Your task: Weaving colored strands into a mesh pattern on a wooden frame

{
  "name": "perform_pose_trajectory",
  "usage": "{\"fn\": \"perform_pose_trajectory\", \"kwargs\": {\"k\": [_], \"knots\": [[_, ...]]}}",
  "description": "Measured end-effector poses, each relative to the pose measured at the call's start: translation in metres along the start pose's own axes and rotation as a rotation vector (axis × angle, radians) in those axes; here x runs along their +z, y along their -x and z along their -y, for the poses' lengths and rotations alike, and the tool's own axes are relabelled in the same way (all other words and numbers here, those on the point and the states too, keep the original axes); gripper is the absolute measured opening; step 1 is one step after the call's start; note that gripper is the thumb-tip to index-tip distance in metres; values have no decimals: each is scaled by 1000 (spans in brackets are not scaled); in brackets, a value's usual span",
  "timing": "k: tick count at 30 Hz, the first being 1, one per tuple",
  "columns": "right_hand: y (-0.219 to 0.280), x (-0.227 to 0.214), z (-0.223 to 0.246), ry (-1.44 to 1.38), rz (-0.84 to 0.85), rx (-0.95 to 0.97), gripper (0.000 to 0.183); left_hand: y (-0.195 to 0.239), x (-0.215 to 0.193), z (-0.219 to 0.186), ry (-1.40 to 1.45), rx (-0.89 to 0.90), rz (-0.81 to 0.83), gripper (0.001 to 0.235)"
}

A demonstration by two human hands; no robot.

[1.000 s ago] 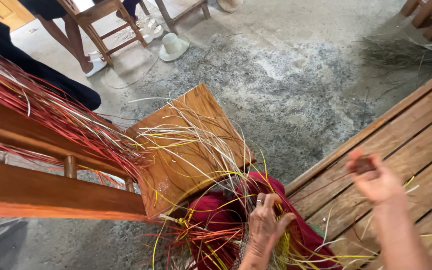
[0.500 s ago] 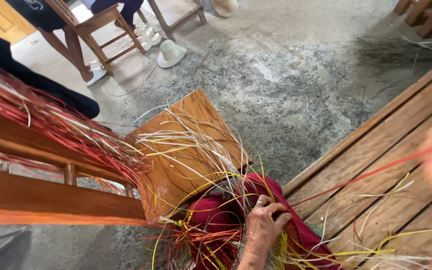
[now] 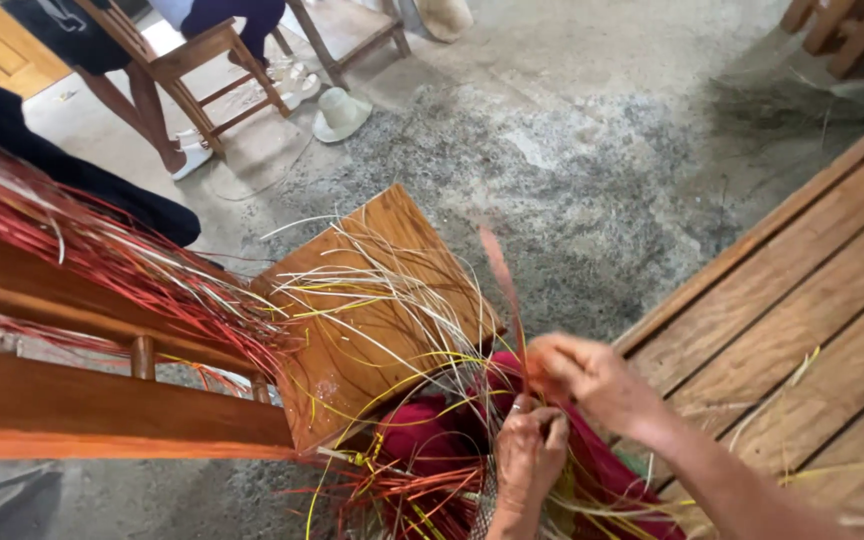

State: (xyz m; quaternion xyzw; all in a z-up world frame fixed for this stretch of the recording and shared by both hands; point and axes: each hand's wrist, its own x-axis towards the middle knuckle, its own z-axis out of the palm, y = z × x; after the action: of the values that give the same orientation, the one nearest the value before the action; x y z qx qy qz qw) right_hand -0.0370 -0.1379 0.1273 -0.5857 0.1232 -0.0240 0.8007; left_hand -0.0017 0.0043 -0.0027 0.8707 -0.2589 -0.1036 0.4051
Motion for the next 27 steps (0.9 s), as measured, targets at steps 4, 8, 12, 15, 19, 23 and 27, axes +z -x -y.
{"fn": "perform_pose_trajectory", "kwargs": {"k": [4,8,12,15,19,23,27], "knots": [[2,-56,-112,676,-189,325,25,1,-6,-4,31,14,45,23],[14,-67,-154,243,-296,410,20,2,-11,-9,34,36,30,19],[11,-72,-172,-22,-333,330,13,-4,-1,3,-2,96,-10,20],[14,-66,-150,116,-333,415,23,-9,3,13,7,131,-57,15],[6,-68,-151,-9,-296,501,29,-15,-4,0,73,-34,-12,14],[4,-66,-152,-298,-306,492,20,-16,8,6,-74,-205,-68,17],[4,-67,-159,-466,-337,452,15,-9,10,0,-71,-243,-90,24]]}}
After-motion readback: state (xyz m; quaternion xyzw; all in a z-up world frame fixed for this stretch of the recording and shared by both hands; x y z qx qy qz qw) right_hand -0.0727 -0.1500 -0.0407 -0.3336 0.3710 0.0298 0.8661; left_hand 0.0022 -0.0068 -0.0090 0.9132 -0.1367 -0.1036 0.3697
